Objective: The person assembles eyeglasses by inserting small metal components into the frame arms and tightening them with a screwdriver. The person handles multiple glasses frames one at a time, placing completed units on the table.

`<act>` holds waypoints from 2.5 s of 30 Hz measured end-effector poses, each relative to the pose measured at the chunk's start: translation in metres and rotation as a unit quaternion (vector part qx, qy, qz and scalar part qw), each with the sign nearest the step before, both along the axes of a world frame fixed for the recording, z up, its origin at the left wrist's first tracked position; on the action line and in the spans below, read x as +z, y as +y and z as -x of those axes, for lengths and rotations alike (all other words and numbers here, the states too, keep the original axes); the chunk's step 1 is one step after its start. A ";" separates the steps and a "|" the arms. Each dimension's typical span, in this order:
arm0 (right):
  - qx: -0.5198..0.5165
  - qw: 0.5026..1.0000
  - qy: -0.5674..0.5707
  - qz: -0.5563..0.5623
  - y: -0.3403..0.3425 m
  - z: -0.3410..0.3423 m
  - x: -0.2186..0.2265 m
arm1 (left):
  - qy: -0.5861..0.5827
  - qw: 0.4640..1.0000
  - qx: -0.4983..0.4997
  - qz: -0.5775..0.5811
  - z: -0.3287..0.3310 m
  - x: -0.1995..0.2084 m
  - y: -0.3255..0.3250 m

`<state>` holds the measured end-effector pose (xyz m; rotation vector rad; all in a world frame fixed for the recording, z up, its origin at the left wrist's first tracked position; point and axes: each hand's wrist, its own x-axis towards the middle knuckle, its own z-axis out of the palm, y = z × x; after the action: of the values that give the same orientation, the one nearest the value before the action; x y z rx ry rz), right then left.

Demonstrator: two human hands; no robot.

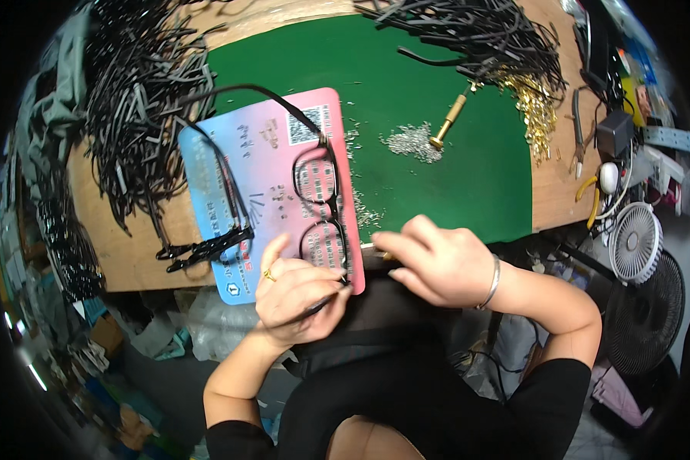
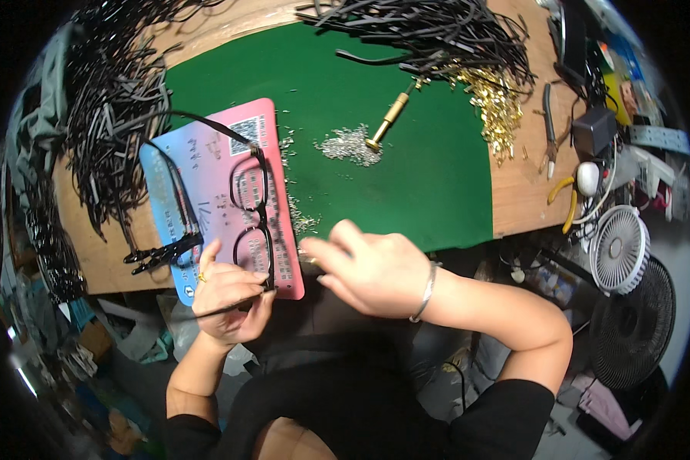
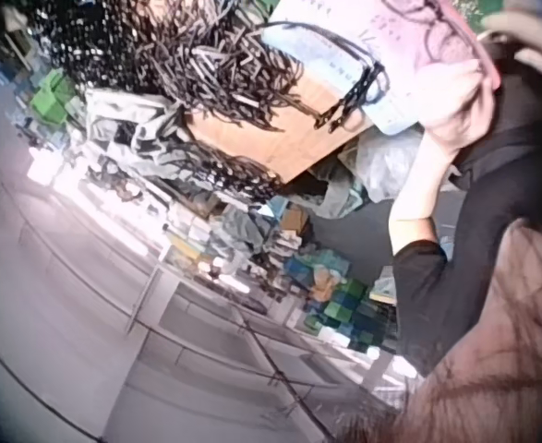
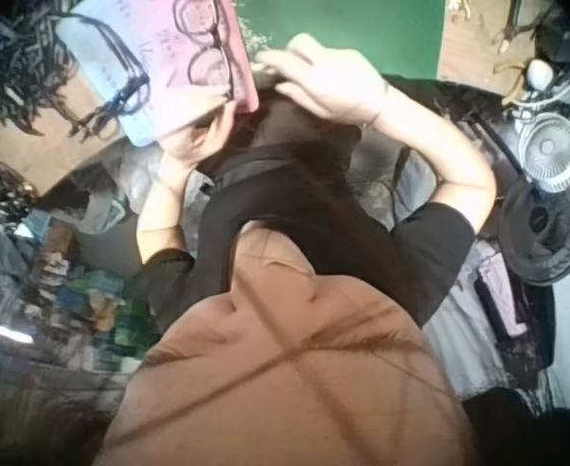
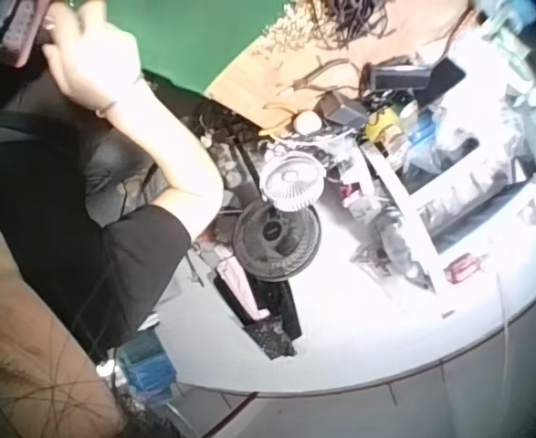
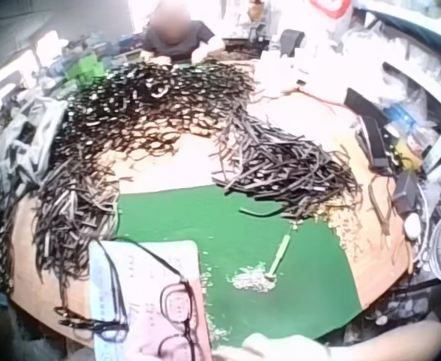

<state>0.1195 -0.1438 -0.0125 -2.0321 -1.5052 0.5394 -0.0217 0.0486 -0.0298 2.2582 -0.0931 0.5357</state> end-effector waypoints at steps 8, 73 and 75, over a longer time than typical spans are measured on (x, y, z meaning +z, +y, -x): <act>-0.018 0.997 0.069 0.024 0.011 -0.009 -0.010 | 0.045 0.988 -0.145 0.013 -0.004 0.048 -0.012; -0.393 0.875 -0.163 0.231 -0.020 -0.160 -0.014 | 0.173 0.944 0.091 0.267 -0.013 0.037 0.008; -0.398 0.881 -0.135 0.217 -0.033 -0.153 -0.015 | 0.219 0.918 0.096 0.315 -0.017 0.041 0.005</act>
<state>0.2725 -0.1773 -0.0273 -2.9136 -0.5562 0.2605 -0.0048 0.0536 0.0114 1.6999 0.4704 0.1119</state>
